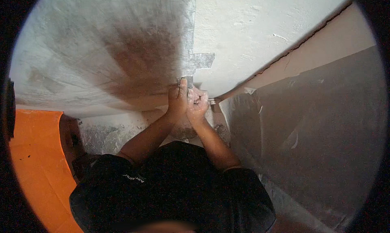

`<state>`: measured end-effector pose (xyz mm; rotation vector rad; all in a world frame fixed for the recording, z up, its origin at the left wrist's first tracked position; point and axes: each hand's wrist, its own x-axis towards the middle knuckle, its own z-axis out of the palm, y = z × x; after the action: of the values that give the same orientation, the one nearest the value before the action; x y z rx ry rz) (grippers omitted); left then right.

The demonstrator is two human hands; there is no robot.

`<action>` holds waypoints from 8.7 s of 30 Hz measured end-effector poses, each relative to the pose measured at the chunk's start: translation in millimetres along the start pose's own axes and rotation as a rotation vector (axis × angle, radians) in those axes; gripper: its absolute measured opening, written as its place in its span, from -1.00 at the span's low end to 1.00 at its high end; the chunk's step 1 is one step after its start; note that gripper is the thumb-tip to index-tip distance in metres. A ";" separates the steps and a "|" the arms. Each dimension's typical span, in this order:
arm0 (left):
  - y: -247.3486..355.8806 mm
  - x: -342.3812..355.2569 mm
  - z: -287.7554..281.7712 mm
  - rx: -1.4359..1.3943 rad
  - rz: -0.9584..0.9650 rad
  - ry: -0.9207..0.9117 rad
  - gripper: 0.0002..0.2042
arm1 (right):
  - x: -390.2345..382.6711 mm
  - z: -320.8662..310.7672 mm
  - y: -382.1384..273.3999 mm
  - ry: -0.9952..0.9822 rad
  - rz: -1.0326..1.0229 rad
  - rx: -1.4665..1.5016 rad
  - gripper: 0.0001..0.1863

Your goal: The person scrapes and patches a damaged area on a wall using a putty knife.

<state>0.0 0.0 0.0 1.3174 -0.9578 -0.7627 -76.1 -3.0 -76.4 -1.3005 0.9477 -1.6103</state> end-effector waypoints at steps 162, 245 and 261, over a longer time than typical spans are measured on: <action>67.9 -153.3 -185.0 0.314 0.080 -0.366 -0.86 | -128.2 -80.5 -140.6 -0.531 -0.327 -0.492 -0.73; 13.2 -8.7 -89.1 -0.024 -0.082 -0.360 -0.87 | -37.5 25.5 -73.9 -0.056 0.555 0.397 -0.61; 16.7 -4.0 -96.6 -0.280 -0.170 -0.352 -0.82 | -20.1 32.9 -72.5 -0.083 0.538 0.569 -0.60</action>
<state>84.1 47.8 16.5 1.0454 -0.9787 -1.2436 -52.2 40.4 -10.9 -0.6411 0.6426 -1.2558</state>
